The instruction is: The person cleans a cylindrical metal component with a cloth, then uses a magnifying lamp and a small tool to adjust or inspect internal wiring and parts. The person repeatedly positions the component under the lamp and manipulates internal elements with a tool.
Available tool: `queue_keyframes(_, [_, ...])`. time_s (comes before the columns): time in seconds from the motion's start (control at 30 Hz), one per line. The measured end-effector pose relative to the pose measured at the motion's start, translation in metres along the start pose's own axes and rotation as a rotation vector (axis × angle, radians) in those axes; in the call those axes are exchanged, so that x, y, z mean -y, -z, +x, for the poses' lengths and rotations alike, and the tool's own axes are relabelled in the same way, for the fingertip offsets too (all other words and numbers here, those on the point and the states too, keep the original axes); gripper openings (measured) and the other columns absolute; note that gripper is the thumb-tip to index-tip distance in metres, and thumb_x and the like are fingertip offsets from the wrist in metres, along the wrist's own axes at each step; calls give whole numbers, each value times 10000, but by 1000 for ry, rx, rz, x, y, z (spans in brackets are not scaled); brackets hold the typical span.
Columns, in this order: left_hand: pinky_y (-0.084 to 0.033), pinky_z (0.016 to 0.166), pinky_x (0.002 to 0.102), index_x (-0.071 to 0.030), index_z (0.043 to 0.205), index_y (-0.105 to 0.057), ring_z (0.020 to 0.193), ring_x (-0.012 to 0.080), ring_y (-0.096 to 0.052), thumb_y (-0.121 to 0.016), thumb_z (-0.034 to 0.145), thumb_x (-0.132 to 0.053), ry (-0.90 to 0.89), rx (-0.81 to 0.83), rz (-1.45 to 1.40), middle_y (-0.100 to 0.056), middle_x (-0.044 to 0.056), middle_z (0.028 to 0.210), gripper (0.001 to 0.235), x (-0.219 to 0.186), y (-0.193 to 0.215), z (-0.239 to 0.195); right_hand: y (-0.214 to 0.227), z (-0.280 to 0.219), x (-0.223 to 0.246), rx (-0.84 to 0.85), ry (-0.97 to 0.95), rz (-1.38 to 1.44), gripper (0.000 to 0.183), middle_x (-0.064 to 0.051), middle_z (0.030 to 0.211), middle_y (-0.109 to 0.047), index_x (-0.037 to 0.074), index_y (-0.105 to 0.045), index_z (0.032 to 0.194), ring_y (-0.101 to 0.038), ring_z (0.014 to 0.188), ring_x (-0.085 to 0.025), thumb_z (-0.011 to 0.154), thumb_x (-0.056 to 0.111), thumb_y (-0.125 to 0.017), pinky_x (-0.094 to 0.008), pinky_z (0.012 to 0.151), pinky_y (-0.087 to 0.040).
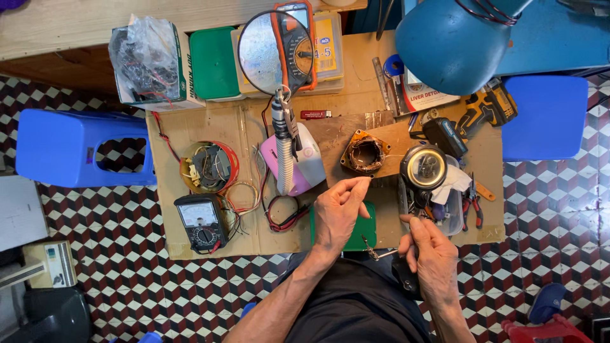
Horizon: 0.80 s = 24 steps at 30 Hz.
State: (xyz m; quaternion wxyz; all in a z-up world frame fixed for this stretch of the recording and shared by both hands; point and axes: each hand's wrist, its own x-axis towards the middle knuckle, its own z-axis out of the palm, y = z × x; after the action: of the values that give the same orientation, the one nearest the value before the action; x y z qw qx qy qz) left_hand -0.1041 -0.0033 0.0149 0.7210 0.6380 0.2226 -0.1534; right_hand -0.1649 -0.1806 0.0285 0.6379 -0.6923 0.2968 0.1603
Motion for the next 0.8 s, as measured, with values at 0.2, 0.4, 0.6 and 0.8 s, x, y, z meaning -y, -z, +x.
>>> queue_keyframes(0.2, [-436,514,224,-61,1173,-650,551,36,-433,-783,889,-184,-321,-220,275,-599,-34,775,336,-10,5,8,1,7,10,-18,7,-36,355,-24,665,-591,-12,-699,1183,-402,465,-36,1061,252,-495,-187,418,-316])
queue_keyframes(0.4, [-433,523,253,-71,1152,-684,582,62,-453,-835,841,-157,-564,-268,571,-544,22,793,356,-18,5,28,2,19,17,-12,16,-50,356,-22,661,-589,-2,-705,1188,-403,460,-36,1060,258,-498,-190,408,-315])
queue_keyframes(0.6, [-398,479,249,-74,976,-748,540,41,-449,-791,906,-119,-501,-222,496,-651,-25,783,93,-21,9,34,0,27,23,-11,1,-45,355,-21,666,-587,0,-705,1181,-406,465,-34,1064,263,-497,-187,414,-315])
queue_keyframes(0.8, [-384,474,246,-69,985,-748,546,36,-437,-778,912,-130,-468,-223,451,-639,-24,776,100,-16,13,36,-2,33,23,-8,-12,-50,344,-23,668,-588,3,-705,1178,-404,465,-37,1063,255,-499,-186,415,-311])
